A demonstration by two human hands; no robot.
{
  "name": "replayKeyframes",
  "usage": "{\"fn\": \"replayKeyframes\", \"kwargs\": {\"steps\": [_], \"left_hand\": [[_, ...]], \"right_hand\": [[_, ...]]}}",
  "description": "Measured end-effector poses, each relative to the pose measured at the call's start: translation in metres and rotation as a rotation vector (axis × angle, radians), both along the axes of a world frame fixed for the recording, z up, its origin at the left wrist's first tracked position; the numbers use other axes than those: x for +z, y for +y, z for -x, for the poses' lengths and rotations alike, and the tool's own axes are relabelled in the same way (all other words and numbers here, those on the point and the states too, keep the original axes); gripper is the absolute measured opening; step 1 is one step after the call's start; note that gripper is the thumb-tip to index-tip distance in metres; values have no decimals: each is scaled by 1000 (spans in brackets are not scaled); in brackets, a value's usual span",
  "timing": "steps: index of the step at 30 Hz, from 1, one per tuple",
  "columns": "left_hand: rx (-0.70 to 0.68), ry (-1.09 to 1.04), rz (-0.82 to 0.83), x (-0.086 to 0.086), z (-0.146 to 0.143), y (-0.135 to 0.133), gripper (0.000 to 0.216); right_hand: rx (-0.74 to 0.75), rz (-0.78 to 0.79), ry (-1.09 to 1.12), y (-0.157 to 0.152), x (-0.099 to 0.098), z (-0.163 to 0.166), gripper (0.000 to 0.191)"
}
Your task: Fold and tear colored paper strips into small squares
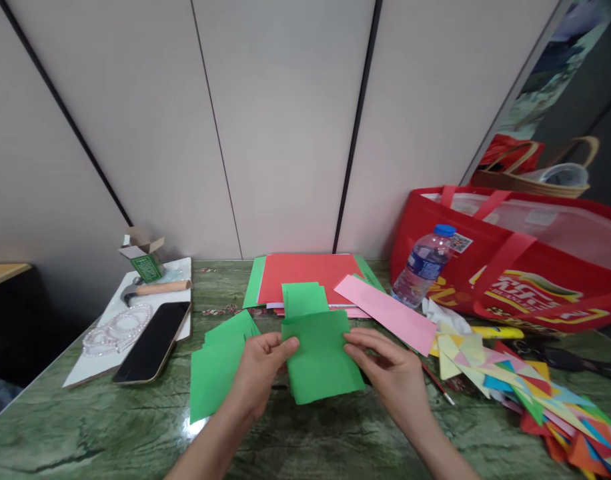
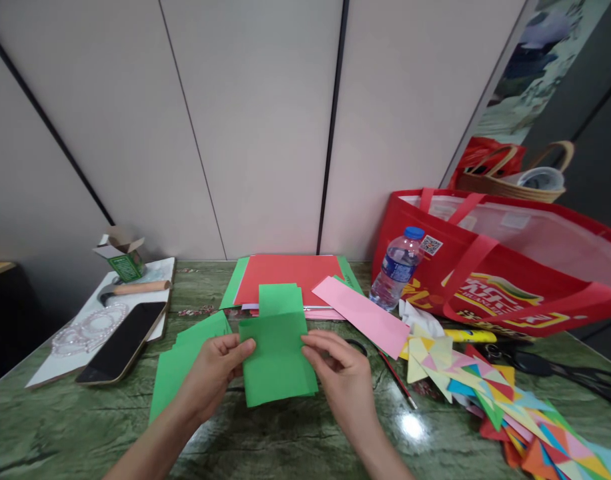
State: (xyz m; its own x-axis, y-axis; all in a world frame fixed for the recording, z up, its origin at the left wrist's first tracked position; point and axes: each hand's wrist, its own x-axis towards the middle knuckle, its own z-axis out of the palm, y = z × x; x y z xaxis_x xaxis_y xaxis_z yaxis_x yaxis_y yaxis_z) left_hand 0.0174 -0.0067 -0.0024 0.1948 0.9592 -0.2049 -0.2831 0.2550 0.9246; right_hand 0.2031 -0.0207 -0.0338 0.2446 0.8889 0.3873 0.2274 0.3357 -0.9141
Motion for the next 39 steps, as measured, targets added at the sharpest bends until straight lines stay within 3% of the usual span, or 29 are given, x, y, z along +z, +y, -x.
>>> {"fn": "replayKeyframes", "kwargs": {"steps": [9,19,32,39], "left_hand": [[-12,25,-15,7,2,0,34],[184,78,-102,6,1,0,45],[194,40,-106,7,1,1,37],[302,47,-154,2,1,1,40]], "right_hand": [[-6,-14,-1,-1,2,2,10],[3,-16,-6,-1,1,3,11],[-21,-40,21,0,-1,4,10],[19,-22,20,-1,0,7,10]]}}
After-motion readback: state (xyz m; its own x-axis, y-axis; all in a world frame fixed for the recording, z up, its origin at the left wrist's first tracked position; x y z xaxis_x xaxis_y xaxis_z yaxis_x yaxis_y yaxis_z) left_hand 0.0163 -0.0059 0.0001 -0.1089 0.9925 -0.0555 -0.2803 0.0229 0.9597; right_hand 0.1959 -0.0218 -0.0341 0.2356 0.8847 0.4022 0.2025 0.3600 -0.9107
